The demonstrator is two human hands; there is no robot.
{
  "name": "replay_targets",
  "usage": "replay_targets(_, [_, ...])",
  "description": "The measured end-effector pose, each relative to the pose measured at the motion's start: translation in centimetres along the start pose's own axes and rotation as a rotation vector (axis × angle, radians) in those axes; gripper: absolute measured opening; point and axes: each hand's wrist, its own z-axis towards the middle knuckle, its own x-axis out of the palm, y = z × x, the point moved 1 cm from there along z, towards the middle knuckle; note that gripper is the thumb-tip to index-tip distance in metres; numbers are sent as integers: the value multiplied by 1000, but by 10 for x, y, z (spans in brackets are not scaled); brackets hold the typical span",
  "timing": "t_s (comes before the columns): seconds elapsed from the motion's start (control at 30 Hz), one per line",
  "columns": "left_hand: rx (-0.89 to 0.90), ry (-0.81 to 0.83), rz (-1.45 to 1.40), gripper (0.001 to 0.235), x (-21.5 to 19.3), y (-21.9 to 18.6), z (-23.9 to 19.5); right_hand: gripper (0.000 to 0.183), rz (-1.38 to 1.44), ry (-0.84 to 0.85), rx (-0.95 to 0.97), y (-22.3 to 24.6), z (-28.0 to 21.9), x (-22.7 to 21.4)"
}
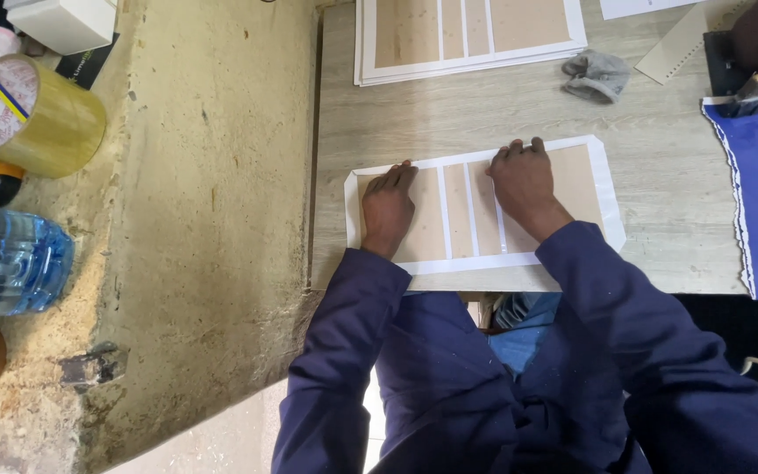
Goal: Assembling paper folders by folding edges and using a tool to press down the seams.
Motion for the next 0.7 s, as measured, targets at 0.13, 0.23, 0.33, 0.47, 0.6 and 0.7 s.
replay_targets(0.13, [-24,-143,32,39,-29,-10,5,82,210,170,118,-28,0,-11])
replay_targets(0.23, [-117,-200,28,37,-17,-6,-3,104,228,232,192,-37,-24,-38])
replay_targets(0.33, [-121,-231,48,32,-9,-5,-2,102,163,198,230,-23,-29,-23])
replay_targets(0.47, [-129,-249,82,27,-6,-6,-2,101,119,225,229,-12,-26,-14])
replay_targets(0.6, [-70,-299,119,18,-10,-5,2,86,37,130,120,-25,-19,-17])
replay_targets(0.7, [-60,-287,87,18,-5,3,-2,60,26,22,39,-66,17,-8])
